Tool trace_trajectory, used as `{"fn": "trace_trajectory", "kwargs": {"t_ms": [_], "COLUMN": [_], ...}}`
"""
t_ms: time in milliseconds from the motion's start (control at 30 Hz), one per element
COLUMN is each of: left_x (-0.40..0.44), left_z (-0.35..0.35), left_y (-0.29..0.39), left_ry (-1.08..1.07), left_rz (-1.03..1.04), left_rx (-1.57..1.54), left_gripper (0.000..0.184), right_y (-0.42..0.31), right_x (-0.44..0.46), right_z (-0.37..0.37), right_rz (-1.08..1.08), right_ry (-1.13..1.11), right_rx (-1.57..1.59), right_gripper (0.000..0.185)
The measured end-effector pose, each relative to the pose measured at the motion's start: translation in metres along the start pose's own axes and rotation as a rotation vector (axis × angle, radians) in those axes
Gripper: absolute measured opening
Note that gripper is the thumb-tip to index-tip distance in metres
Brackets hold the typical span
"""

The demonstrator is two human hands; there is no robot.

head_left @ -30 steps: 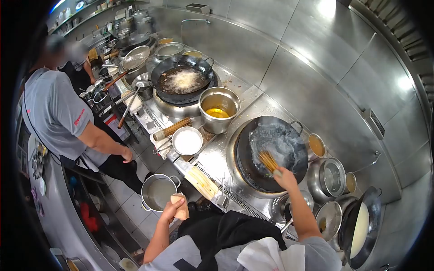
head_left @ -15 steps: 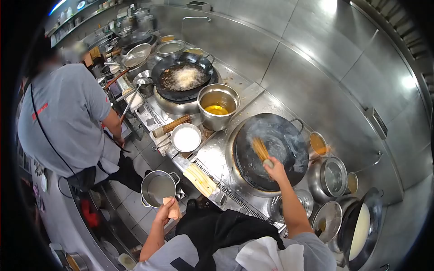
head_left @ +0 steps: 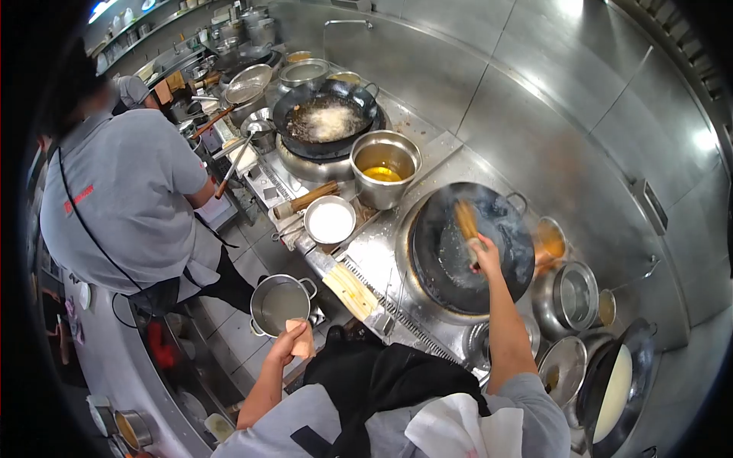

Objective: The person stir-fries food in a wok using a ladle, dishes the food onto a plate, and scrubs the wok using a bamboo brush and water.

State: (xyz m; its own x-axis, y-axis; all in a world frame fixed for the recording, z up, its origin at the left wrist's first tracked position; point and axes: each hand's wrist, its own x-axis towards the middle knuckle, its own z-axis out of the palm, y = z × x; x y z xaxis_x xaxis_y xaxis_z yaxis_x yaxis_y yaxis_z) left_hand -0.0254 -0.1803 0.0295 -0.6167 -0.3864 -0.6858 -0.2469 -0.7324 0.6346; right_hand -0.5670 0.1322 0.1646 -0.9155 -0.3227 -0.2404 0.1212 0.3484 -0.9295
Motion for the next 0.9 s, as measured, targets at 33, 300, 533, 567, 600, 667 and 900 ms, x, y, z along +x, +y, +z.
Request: {"fn": "trace_trajectory", "kwargs": {"t_ms": [33,300,533,567,600,667,900], "left_x": [0.005,0.008,0.019,0.019,0.016,0.013,0.003], "left_z": [0.001,0.015,0.029,0.035,0.044,0.059,0.076], "left_y": [-0.001,0.013,0.025,0.029,0.036,0.048,0.067], "left_ry": [-0.014,-0.065,-0.239,-0.22,-0.198,-0.161,-0.147], "left_rz": [-0.013,-0.019,-0.04,0.015,0.074,0.076,0.196], "left_rx": [-0.023,-0.102,-0.15,-0.059,0.033,0.019,-0.045], "left_gripper": [0.056,0.051,0.048,0.048,0.05,0.054,0.055], "right_y": [-0.011,-0.021,-0.134,-0.137,-0.141,-0.143,-0.031], "right_x": [-0.016,-0.151,-0.185,-0.185,-0.188,-0.19,-0.086], "right_z": [0.013,-0.063,-0.179,-0.185,-0.184,-0.171,-0.151], "right_rz": [0.02,-0.141,0.155,0.056,0.051,0.111,-0.155], "right_ry": [0.006,-0.492,0.022,0.164,0.178,-0.004,0.228], "right_rx": [0.003,-0.422,-0.861,-0.802,-0.8,-0.756,-1.159], "right_gripper": [0.06,0.054,0.054,0.052,0.052,0.053,0.04]}}
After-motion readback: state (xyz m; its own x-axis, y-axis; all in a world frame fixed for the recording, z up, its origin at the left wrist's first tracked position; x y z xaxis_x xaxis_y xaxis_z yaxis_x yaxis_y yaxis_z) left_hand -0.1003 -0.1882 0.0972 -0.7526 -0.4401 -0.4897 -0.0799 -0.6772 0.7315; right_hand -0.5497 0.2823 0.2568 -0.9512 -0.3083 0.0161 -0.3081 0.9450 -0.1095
